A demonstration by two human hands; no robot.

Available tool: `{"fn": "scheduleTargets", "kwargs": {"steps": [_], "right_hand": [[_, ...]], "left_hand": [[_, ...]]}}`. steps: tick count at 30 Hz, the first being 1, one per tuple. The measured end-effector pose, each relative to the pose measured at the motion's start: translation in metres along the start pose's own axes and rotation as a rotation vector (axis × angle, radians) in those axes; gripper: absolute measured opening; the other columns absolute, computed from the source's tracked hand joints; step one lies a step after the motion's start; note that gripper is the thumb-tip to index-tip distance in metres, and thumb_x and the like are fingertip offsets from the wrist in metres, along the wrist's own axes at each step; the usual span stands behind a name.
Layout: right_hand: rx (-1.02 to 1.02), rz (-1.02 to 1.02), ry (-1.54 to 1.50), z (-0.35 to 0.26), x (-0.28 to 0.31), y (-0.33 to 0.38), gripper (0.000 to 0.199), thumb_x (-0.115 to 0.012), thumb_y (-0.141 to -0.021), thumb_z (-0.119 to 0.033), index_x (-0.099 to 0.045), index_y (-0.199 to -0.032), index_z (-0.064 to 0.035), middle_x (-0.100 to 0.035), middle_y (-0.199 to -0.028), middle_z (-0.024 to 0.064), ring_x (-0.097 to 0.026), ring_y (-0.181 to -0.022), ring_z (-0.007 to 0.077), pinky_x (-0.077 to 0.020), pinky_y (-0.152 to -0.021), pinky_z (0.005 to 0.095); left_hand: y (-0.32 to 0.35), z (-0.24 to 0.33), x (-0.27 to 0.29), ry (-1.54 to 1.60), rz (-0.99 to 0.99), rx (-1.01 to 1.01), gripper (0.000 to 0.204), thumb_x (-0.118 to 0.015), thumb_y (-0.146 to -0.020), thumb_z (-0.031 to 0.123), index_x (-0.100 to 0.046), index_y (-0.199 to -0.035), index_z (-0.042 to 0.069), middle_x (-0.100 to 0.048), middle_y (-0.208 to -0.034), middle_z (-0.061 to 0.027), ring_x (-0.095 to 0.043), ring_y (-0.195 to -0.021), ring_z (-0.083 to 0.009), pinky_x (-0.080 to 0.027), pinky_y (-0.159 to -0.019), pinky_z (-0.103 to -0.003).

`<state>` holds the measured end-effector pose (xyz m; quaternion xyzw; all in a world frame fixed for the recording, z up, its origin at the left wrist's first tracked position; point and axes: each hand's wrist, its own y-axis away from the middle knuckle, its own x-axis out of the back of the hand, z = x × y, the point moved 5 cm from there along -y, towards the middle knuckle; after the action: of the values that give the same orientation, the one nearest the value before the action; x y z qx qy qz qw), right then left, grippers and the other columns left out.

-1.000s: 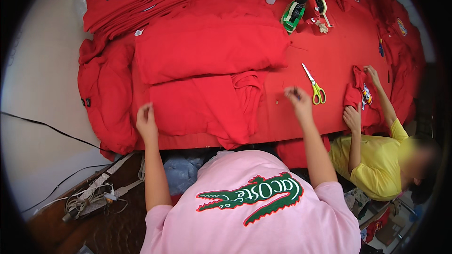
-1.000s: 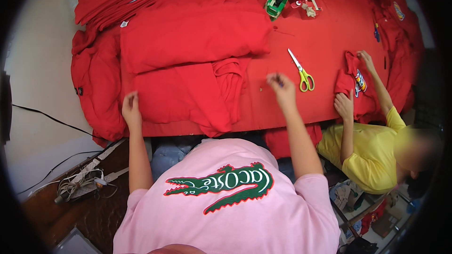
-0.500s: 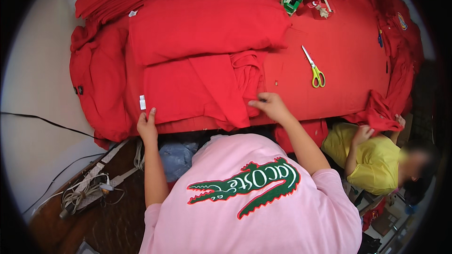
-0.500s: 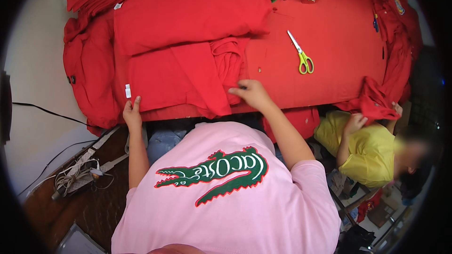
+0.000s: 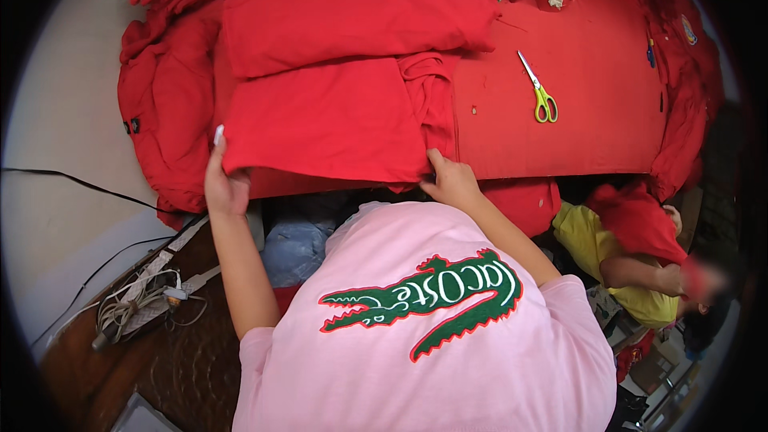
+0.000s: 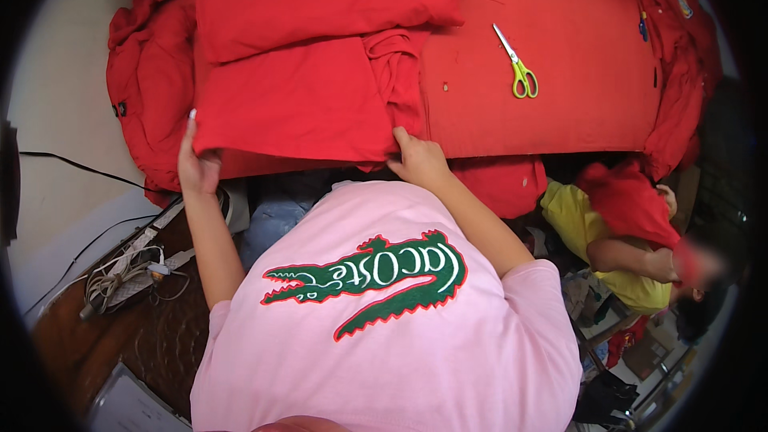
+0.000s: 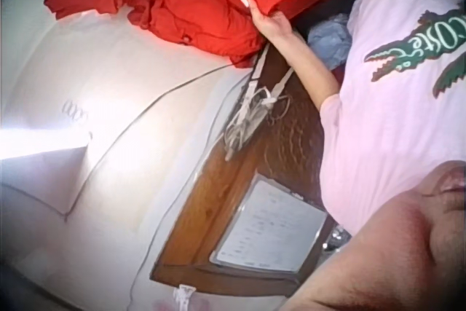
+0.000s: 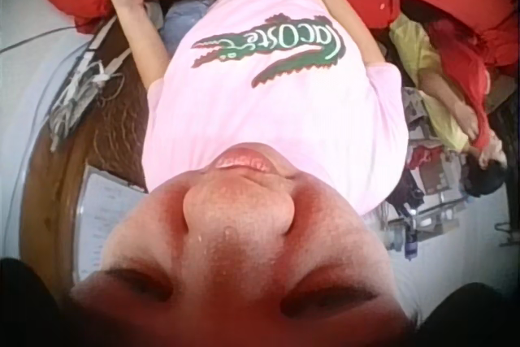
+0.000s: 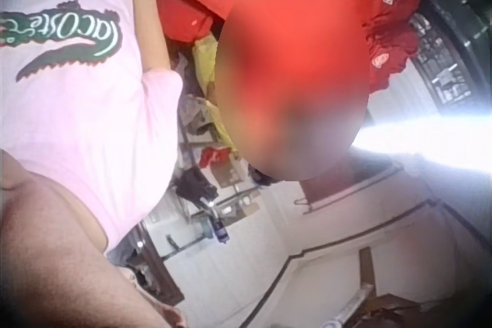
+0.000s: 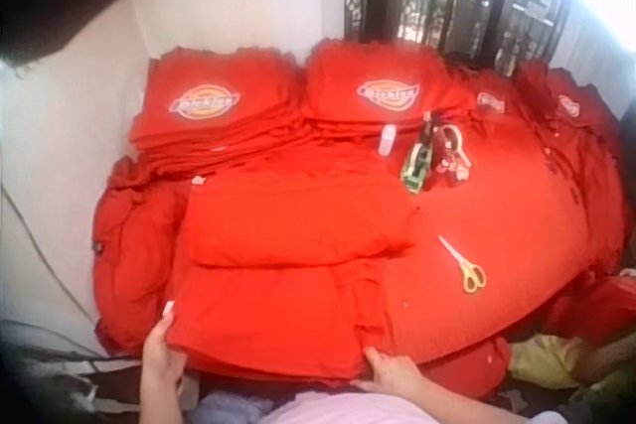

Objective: The person trims threads from garment tags using scissors and folds red shirts on a work table.

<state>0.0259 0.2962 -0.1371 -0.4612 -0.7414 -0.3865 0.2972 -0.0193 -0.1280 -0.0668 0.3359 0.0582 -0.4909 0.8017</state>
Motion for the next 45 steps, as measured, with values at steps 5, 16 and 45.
{"fn": "scheduleTargets", "kwargs": {"steps": [5, 16, 45], "right_hand": [[0.257, 0.573, -0.192, -0.028, 0.142, -0.043, 0.026, -0.074, -0.074, -0.006, -0.066, -0.099, -0.0059, -0.068, -0.084, 0.0095, -0.07, -0.073, 0.0253, -0.0567, -0.067, 0.0372], [0.274, 0.665, -0.028, -0.014, 0.241, 0.005, 0.036, -0.07, -0.072, 0.009, -0.067, -0.103, -0.0074, -0.065, -0.089, 0.0062, -0.065, -0.076, 0.0194, -0.0543, -0.069, 0.0324], [0.621, 0.543, 0.46, -0.033, 0.233, 0.053, 0.034, -0.082, -0.073, -0.032, -0.057, -0.091, -0.0155, -0.06, -0.087, 0.0003, -0.061, -0.07, 0.0212, -0.048, -0.066, 0.0375]], "left_hand": [[-0.029, 0.108, -0.06, 0.065, -0.349, -0.2, 0.024, -0.061, -0.105, 0.026, -0.07, -0.106, 0.004, -0.075, -0.104, -0.0095, -0.07, -0.099, -0.0216, -0.054, -0.096, -0.039], [-0.009, 0.074, -0.028, -0.135, -0.133, -0.193, 0.034, -0.066, -0.102, 0.027, -0.065, -0.126, 0.002, -0.069, -0.128, -0.011, -0.066, -0.117, -0.0235, -0.052, -0.104, -0.042], [-0.002, -0.057, -0.028, 0.272, 0.066, -0.05, 0.05, -0.075, -0.09, 0.011, -0.058, -0.135, -0.004, -0.067, -0.131, -0.018, -0.067, -0.114, -0.0325, -0.057, -0.101, -0.046]]}}
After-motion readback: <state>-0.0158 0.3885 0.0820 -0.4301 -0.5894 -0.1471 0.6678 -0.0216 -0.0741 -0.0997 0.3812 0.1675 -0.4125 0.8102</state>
